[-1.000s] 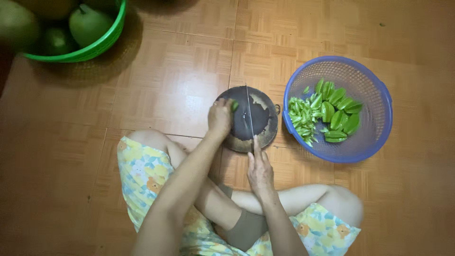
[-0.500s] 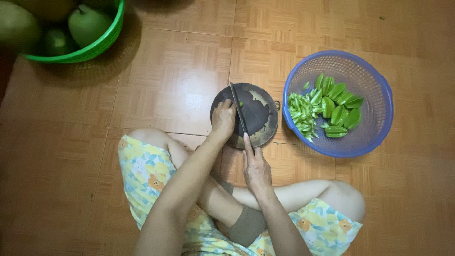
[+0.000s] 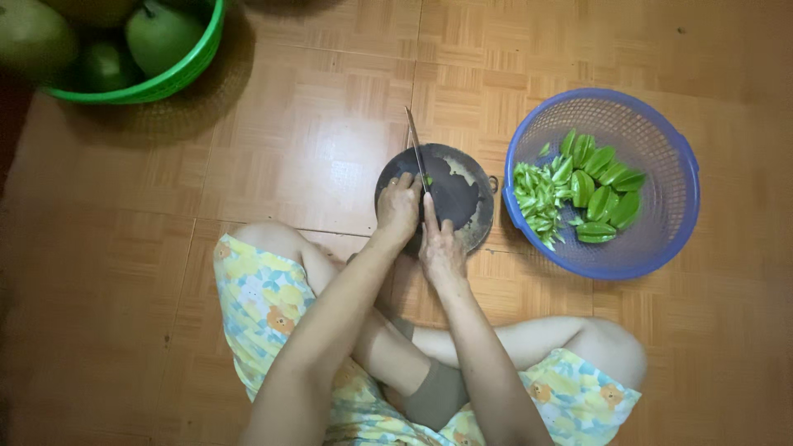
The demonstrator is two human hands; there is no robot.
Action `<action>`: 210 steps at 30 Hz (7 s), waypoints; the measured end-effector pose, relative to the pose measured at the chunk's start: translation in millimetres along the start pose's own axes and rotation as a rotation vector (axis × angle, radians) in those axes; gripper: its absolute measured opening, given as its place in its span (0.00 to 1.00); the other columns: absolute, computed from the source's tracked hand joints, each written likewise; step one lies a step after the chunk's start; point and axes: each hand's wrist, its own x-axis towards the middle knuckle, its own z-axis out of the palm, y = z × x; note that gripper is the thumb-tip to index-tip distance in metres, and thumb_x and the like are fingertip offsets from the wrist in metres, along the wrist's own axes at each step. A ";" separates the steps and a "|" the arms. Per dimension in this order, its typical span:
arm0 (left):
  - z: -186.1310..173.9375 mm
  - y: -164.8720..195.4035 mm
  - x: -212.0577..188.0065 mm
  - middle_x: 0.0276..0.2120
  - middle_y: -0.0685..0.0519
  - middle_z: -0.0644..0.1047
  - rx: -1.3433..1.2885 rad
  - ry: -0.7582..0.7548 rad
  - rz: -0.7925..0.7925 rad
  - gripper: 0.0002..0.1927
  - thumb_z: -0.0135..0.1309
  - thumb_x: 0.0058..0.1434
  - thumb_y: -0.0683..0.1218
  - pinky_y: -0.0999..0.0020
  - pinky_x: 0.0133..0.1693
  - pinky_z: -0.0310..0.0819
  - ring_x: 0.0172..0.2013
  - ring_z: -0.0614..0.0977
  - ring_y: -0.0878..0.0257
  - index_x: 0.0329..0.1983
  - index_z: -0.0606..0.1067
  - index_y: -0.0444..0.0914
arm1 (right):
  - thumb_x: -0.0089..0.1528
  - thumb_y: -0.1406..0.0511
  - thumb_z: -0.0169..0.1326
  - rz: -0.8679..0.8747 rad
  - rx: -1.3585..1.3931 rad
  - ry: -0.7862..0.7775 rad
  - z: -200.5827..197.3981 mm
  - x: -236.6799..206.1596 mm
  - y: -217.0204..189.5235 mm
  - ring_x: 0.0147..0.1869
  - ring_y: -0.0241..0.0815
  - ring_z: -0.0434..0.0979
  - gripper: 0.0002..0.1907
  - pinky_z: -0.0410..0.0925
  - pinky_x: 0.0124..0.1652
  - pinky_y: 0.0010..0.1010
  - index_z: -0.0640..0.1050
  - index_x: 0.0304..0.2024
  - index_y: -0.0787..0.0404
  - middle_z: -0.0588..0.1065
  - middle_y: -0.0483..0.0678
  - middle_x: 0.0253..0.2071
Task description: The person sits on the floor and uses a knife to chop green vegetables on a round cutting board. The chopped pieces are transferred into a blue colander. A green basket with whole fruits is visible nearby.
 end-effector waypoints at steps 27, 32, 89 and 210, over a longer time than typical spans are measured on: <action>-1.9 -2.0 7.1 0.41 0.44 0.77 -0.034 0.040 -0.072 0.15 0.50 0.56 0.35 0.54 0.44 0.77 0.41 0.80 0.46 0.45 0.79 0.33 | 0.67 0.64 0.50 0.075 0.029 -0.228 -56.2 -55.2 -14.1 0.36 0.59 0.80 0.38 0.76 0.35 0.47 0.52 0.77 0.46 0.71 0.61 0.43; -7.7 -4.0 4.6 0.42 0.44 0.78 -0.106 0.079 -0.018 0.16 0.51 0.56 0.36 0.55 0.43 0.76 0.39 0.79 0.46 0.48 0.79 0.34 | 0.60 0.69 0.52 -0.019 0.001 -0.105 -33.7 -21.8 -13.1 0.38 0.63 0.79 0.46 0.76 0.35 0.48 0.50 0.78 0.49 0.71 0.61 0.39; 1.0 -5.1 3.2 0.38 0.44 0.77 -0.086 0.132 -0.064 0.17 0.52 0.50 0.33 0.54 0.43 0.76 0.41 0.80 0.46 0.44 0.78 0.34 | 0.67 0.61 0.49 0.118 0.102 -0.186 -66.0 -75.6 -17.2 0.35 0.62 0.79 0.35 0.74 0.35 0.52 0.54 0.76 0.43 0.71 0.58 0.42; 2.2 39.7 0.1 0.78 0.45 0.38 0.199 -0.457 0.174 0.48 0.56 0.56 0.44 0.33 0.65 0.39 0.76 0.44 0.41 0.78 0.53 0.60 | 0.56 0.59 0.64 0.527 0.121 -0.062 -198.6 -141.7 40.2 0.42 0.52 0.84 0.33 0.74 0.44 0.43 0.72 0.62 0.59 0.82 0.53 0.41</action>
